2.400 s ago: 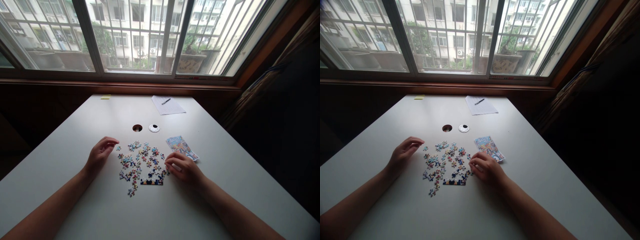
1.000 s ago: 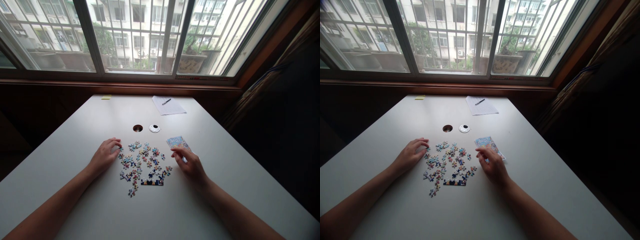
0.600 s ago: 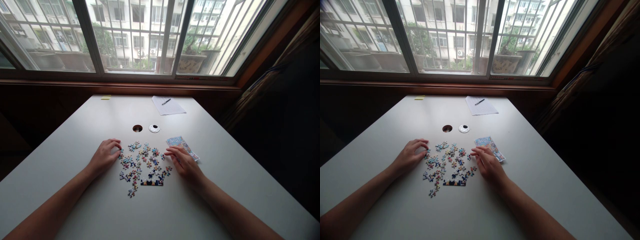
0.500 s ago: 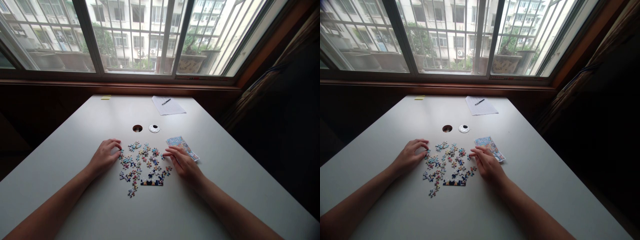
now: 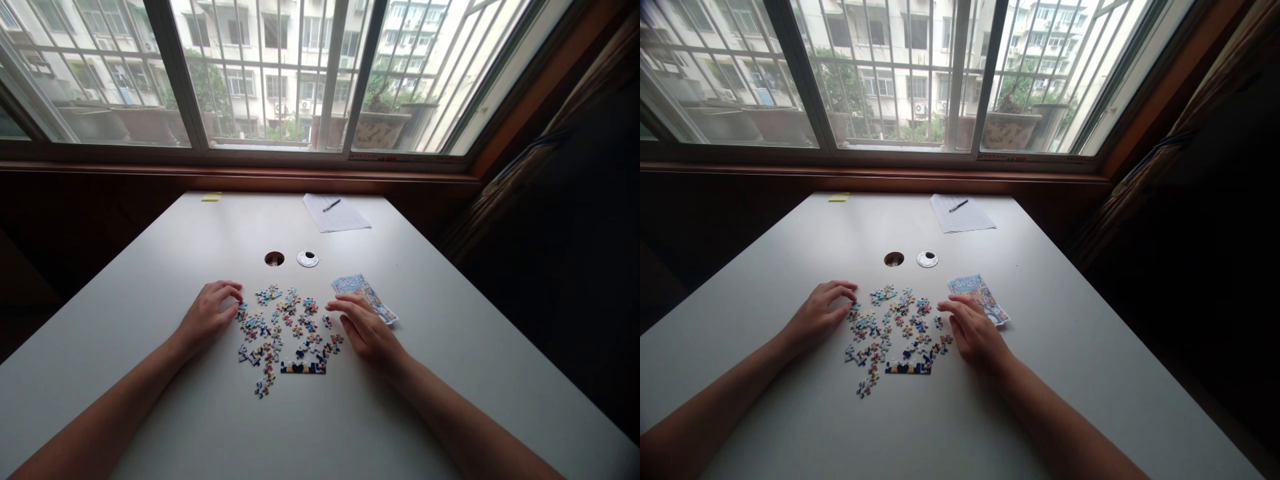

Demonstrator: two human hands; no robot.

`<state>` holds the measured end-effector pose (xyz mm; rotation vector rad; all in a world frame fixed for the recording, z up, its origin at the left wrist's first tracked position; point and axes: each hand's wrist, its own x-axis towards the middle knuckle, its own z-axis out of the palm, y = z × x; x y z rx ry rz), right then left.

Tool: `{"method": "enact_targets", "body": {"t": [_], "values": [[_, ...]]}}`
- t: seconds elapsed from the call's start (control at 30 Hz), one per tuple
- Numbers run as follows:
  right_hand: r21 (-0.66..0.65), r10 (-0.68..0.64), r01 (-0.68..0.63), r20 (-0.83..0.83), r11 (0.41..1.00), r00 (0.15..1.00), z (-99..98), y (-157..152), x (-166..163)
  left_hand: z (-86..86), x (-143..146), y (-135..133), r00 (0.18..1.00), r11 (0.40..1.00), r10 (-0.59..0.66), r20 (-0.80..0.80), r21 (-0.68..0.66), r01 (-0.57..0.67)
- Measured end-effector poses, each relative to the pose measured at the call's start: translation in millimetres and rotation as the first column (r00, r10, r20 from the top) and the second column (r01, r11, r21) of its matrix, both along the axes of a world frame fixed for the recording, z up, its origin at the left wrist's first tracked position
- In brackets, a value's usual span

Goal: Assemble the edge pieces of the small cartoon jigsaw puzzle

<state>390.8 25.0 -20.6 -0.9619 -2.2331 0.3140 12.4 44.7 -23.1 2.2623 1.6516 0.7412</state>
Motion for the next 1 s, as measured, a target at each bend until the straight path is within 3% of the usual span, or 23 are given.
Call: {"method": "enact_targets", "body": {"t": [0.23, 1.0], "values": [[-0.058, 0.016, -0.005, 0.188, 0.998, 0.982, 1.8, -5.3, -5.0, -0.7, 0.5, -0.3, 1.000, 1.000, -0.002, -0.008, 0.019, 0.003], [0.038, 0.066, -0.071, 0.119, 0.997, 0.991, 0.5, -1.1, -2.9, -2.0, -0.4, -0.2, 0.999, 0.999, -0.016, -0.033, 0.041, 0.018]]}}
